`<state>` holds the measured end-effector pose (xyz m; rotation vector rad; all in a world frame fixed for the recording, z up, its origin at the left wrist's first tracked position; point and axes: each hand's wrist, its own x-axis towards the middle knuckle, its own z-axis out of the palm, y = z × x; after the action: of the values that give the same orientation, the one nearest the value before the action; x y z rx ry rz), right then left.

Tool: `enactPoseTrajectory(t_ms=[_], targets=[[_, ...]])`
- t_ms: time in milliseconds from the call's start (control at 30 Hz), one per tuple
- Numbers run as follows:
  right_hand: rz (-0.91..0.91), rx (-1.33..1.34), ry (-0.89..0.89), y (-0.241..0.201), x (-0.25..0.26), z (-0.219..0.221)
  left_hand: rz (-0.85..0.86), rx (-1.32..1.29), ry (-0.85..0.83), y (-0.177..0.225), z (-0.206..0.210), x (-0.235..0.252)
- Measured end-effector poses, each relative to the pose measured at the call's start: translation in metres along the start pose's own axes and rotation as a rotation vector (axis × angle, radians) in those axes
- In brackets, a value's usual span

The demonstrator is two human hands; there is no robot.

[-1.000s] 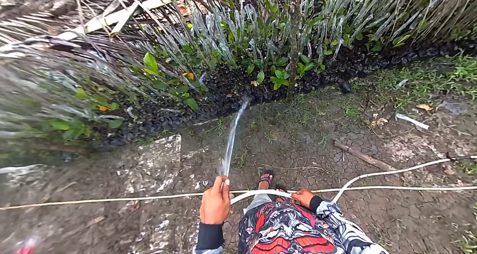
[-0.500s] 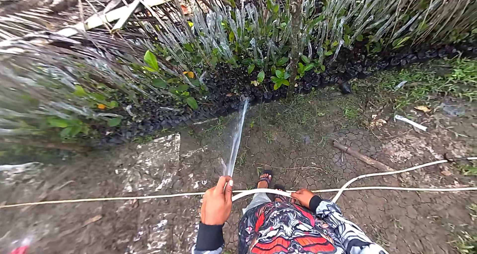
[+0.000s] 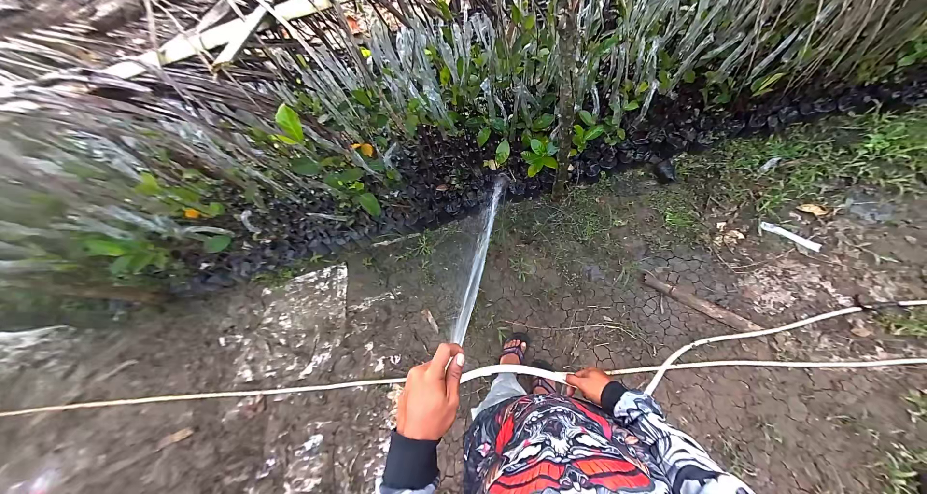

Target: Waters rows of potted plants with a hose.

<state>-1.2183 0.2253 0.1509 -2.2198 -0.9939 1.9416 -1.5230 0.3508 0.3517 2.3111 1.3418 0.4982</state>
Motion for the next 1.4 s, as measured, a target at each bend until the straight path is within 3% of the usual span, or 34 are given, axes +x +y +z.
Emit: enactPoseTrajectory(t_ms=[400,933,1400], targets=[[0.0,-0.007,-0.002,0.001,-0.001,0.001,0.027,-0.029,-0.031,0.001,0.001,-0.005],[-0.002,0.028,0.03,0.005,-0.008,0.004,0.034,-0.013,0.139,0.004,0.003,-0.006],[0.007,0.044,0.047,0.025,-0.017,0.009,0.047,-0.03,0.122,0.013,0.009,-0.015]])
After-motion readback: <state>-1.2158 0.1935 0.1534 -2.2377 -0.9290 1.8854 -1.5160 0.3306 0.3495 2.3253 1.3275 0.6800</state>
